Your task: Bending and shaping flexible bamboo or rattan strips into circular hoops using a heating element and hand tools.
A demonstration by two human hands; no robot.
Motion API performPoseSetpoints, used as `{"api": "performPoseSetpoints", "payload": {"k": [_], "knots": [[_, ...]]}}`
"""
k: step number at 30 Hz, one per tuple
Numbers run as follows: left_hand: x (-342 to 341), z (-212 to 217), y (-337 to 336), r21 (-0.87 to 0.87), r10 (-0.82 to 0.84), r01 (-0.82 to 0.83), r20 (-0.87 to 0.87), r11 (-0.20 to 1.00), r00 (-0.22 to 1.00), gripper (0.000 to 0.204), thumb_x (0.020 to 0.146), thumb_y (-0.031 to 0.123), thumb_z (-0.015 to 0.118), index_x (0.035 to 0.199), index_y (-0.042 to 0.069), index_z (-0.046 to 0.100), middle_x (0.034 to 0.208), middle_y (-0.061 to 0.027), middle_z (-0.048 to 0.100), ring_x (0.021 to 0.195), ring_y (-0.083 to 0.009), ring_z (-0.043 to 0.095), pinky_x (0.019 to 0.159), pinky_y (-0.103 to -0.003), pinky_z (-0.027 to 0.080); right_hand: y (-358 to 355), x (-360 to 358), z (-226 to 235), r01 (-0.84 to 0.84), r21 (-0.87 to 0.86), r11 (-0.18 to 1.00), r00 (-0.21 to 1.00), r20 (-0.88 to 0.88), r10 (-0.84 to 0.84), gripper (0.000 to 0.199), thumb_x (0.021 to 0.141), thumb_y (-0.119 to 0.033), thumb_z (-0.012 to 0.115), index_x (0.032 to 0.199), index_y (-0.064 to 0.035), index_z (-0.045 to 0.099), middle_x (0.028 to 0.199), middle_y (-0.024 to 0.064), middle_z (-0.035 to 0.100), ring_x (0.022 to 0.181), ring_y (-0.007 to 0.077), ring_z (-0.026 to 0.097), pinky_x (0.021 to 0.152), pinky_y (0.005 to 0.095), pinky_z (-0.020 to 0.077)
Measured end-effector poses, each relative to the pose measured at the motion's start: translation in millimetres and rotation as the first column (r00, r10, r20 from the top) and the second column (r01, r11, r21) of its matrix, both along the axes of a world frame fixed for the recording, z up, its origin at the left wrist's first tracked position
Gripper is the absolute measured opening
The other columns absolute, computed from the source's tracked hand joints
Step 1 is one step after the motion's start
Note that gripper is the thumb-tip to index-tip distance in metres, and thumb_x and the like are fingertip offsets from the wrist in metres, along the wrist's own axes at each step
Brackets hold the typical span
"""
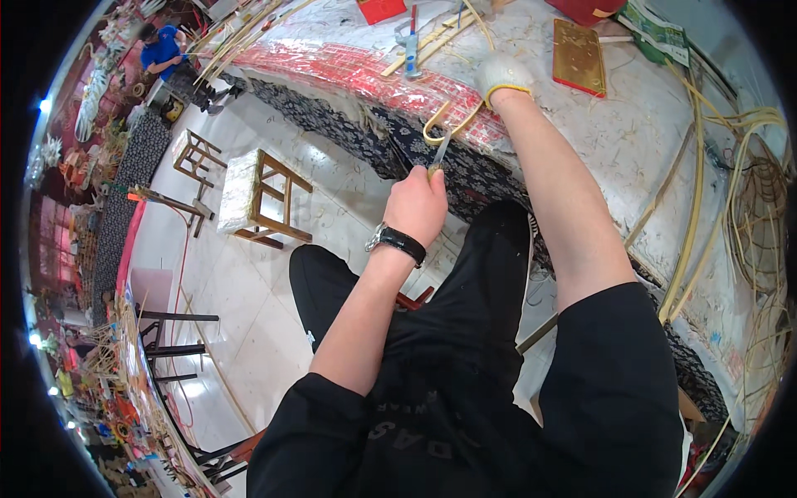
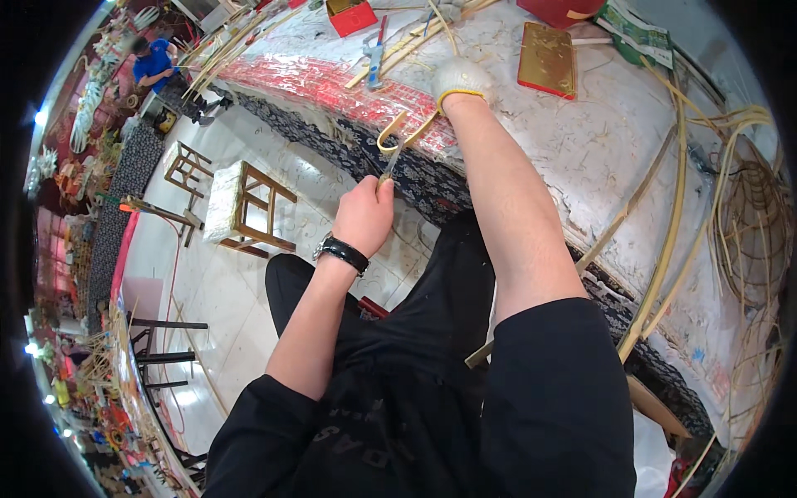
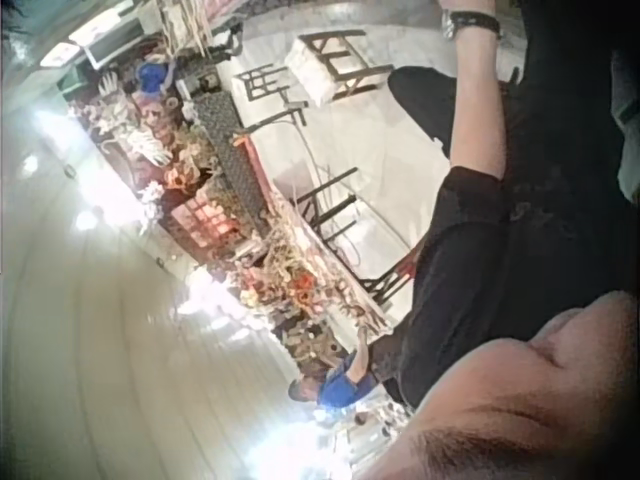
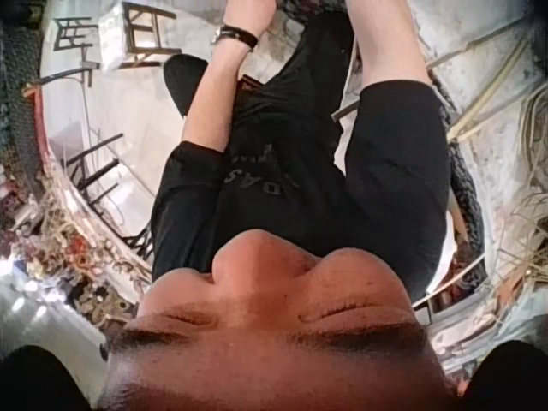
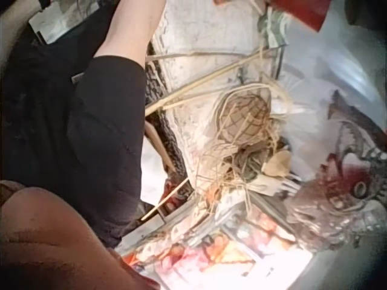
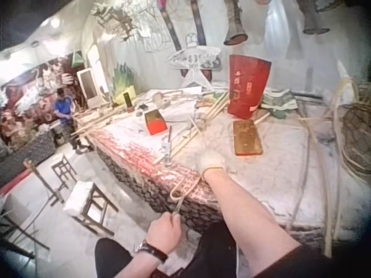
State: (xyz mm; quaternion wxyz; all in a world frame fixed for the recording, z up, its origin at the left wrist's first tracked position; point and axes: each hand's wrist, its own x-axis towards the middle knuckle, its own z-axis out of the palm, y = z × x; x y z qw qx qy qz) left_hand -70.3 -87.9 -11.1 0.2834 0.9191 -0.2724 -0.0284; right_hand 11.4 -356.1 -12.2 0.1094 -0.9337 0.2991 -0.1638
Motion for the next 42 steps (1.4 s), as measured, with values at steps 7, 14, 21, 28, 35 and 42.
{"api": "performPoseSetpoints", "payload": {"k": [7, 14, 21, 28, 35, 42], "knots": [[7, 2, 0, 0.027, 0.016, -0.017, 0.002, 0.999, 1.0, 0.037, 0.1, 0.031, 0.05, 0.089, -0.003, 0.059, 0.087, -0.0295, 0.065, 0.088, -0.05, 0.062, 0.077, -0.057, 0.049, 0, 4, 3, -0.002, -0.002, 1.0, 0.999, -0.038, 0.002, 0.033, 0.092, -0.022, 0.051, 0.107, -0.0075, 0.076, 0.114, 0.0183, 0.07, 0.103, 0.0336, 0.07, 0.087, 0.0442, 0.0557], [9, 16, -5, 0.126, 0.049, -0.052, 0.028, 0.991, 0.998, 0.037, 0.1, 0.032, 0.05, 0.094, -0.003, 0.062, 0.088, -0.0298, 0.067, 0.088, -0.0486, 0.065, 0.079, -0.057, 0.052, -1, 3, 2, -0.016, -0.053, 0.998, 0.998, -0.057, 0.013, 0.033, 0.092, -0.021, 0.051, 0.108, -0.0072, 0.076, 0.114, 0.0184, 0.07, 0.104, 0.0332, 0.07, 0.088, 0.0442, 0.0557], [7, 12, -2, 0.195, 0.083, -0.103, 0.11, 0.975, 0.99, 0.035, 0.099, 0.033, 0.051, 0.098, 0.0, 0.06, 0.087, -0.0282, 0.068, 0.086, -0.0494, 0.065, 0.078, -0.058, 0.052, -1, 1, -5, 0.056, 0.02, 0.998, 0.998, -0.013, -0.056, 0.033, 0.092, -0.022, 0.051, 0.108, -0.008, 0.076, 0.114, 0.0178, 0.071, 0.104, 0.0321, 0.07, 0.088, 0.0443, 0.0557], [17, 20, -2, 0.272, 0.044, -0.087, 0.16, 0.958, 0.986, 0.032, 0.099, 0.032, 0.051, 0.1, 0.001, 0.06, 0.088, -0.0277, 0.069, 0.086, -0.0468, 0.067, 0.077, -0.056, 0.054, -1, -1, 1, 0.0, 0.046, 0.999, 1.0, 0.02, 0.0, 0.033, 0.092, -0.022, 0.05, 0.107, -0.0045, 0.074, 0.111, 0.0225, 0.07, 0.102, 0.0368, 0.069, 0.088, 0.0477, 0.0548], [31, 8, 2, 0.253, 0.028, -0.077, 0.19, 0.964, 0.981, 0.031, 0.099, 0.032, 0.05, 0.1, 0.002, 0.059, 0.086, -0.0276, 0.068, 0.083, -0.0475, 0.066, 0.075, -0.057, 0.053, -8, 6, -5, 0.06, 0.06, 0.996, 0.998, 0.017, -0.061, 0.033, 0.093, -0.023, 0.051, 0.109, -0.0075, 0.075, 0.116, 0.0173, 0.07, 0.106, 0.0316, 0.07, 0.088, 0.0439, 0.0557], [48, 1, 21, 0.221, -0.054, 0.0, 0.234, 0.975, 0.971, 0.026, 0.1, 0.032, 0.05, 0.098, 0.006, 0.054, 0.077, -0.0257, 0.067, 0.076, -0.048, 0.064, 0.068, -0.059, 0.05, 0, 0, 0, 0.051, 0.042, 0.998, 0.998, -0.024, -0.05, 0.033, 0.092, -0.023, 0.051, 0.109, -0.0069, 0.075, 0.116, 0.0179, 0.07, 0.105, 0.0317, 0.07, 0.089, 0.0439, 0.0556]]}}
